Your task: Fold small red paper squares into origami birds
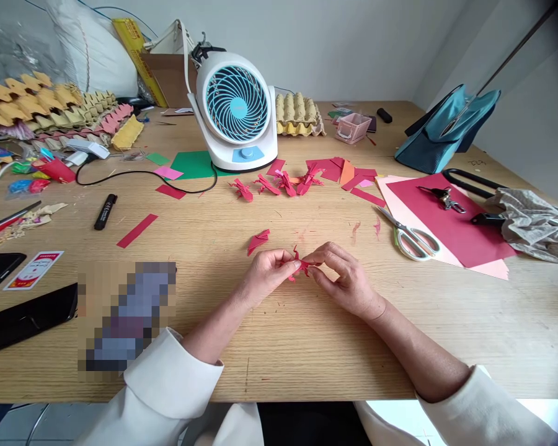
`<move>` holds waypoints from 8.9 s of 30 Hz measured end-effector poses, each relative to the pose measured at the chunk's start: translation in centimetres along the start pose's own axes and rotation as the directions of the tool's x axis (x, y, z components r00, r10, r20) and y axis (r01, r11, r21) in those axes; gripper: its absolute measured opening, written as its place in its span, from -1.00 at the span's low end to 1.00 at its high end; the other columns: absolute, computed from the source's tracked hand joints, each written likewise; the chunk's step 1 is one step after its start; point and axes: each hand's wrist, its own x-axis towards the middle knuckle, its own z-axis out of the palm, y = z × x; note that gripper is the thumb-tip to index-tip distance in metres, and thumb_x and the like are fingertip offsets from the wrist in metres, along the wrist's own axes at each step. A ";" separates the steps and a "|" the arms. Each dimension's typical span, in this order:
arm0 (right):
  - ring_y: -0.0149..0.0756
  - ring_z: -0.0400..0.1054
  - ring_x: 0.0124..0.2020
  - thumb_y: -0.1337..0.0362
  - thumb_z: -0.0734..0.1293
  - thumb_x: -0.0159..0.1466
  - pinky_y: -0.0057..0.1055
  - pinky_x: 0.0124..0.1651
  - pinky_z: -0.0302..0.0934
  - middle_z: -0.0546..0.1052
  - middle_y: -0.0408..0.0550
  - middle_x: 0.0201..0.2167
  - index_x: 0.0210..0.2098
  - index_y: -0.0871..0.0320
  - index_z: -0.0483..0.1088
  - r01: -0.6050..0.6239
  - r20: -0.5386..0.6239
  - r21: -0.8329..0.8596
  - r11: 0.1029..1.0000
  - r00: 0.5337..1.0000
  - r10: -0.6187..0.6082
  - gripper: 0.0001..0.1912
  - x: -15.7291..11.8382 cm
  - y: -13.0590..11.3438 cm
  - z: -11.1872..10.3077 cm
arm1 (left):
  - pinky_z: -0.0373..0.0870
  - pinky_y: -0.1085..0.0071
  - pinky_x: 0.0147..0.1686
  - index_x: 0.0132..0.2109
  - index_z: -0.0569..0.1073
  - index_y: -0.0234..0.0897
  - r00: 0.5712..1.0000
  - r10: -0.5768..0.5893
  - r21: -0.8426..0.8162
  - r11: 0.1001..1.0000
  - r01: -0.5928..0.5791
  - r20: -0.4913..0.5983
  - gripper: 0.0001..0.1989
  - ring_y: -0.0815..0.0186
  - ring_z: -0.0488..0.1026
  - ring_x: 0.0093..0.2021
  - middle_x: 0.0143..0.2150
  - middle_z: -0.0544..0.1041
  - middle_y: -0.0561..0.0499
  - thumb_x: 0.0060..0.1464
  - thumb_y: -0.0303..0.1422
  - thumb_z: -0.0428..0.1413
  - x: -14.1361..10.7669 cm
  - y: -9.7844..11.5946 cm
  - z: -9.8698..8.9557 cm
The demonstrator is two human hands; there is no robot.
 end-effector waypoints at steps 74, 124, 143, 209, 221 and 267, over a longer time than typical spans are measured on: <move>-0.25 0.32 -0.21 0.42 0.27 0.32 -0.26 -0.15 0.29 0.39 -0.01 -0.29 -0.27 0.12 0.33 -0.093 -0.011 0.016 0.995 0.996 0.094 -0.92 -0.1 -0.5 0.5 | 0.19 0.51 -0.45 -0.41 0.43 -0.33 0.994 0.097 0.208 0.973 -0.103 0.039 -0.90 0.46 0.29 -0.47 -0.47 0.41 0.09 0.00 -0.38 0.12 -0.2 -0.8 0.1; -0.26 0.27 -0.19 0.41 0.28 0.33 -0.26 -0.09 0.22 0.36 -0.03 -0.30 -0.28 0.12 0.39 -0.112 -0.026 0.202 0.973 0.993 0.119 -0.91 0.3 -0.1 0.2 | 0.36 0.50 -0.35 -0.37 0.44 -0.34 0.970 0.239 0.104 0.967 -0.233 -0.045 -0.87 0.42 0.40 -0.38 -0.40 0.46 0.04 -0.01 -0.36 0.23 -0.2 -0.6 0.4; -0.34 0.36 -0.31 0.18 0.37 0.28 -0.36 -0.19 0.26 0.45 -0.10 -0.33 -0.27 0.12 0.42 -0.448 0.053 0.463 0.765 0.875 0.481 -0.86 -0.4 0.2 1.7 | 0.43 0.47 -0.34 -0.34 0.44 -0.29 0.747 0.663 0.569 0.631 -0.527 -0.044 -0.92 0.39 0.45 -0.34 -0.34 0.51 0.00 0.09 -0.53 0.14 -1.3 0.1 0.8; -0.24 0.32 -0.22 0.43 0.25 0.31 -0.25 -0.17 0.31 0.39 -0.02 -0.25 -0.15 0.08 0.37 -0.135 -0.110 0.075 0.988 0.984 0.143 -0.83 -0.1 -0.2 0.8 | 0.43 0.49 -0.35 -0.12 0.43 -0.32 0.977 0.160 -0.026 0.986 -0.165 -0.141 -0.74 0.44 0.42 -0.40 -0.40 0.43 0.08 -0.01 -0.43 0.20 -0.6 0.1 1.4; -0.21 0.36 -0.20 0.38 0.24 0.38 -0.25 -0.17 0.26 0.47 0.07 -0.19 -0.04 0.10 0.43 0.175 0.128 -0.312 0.934 0.982 -0.141 -0.79 -0.3 0.4 -0.5 | 0.35 0.52 -0.48 -0.10 0.45 -0.33 0.994 0.106 0.000 0.994 -0.106 -0.023 -0.69 0.43 0.39 -0.43 -0.41 0.42 0.09 -0.06 -0.44 0.16 -0.5 0.2 0.8; -0.31 0.37 -0.30 0.15 0.38 0.25 -0.35 -0.22 0.25 0.48 -0.07 -0.34 -0.30 0.14 0.42 -0.491 0.006 0.336 0.803 0.854 0.520 -0.82 -0.2 -0.6 2.5 | 0.42 0.48 -0.18 -0.05 0.39 -0.27 0.956 0.207 -0.186 0.951 -0.246 -0.208 -0.66 0.42 0.46 -0.26 -0.30 0.48 0.06 0.03 -0.38 0.26 -0.4 -1.7 1.7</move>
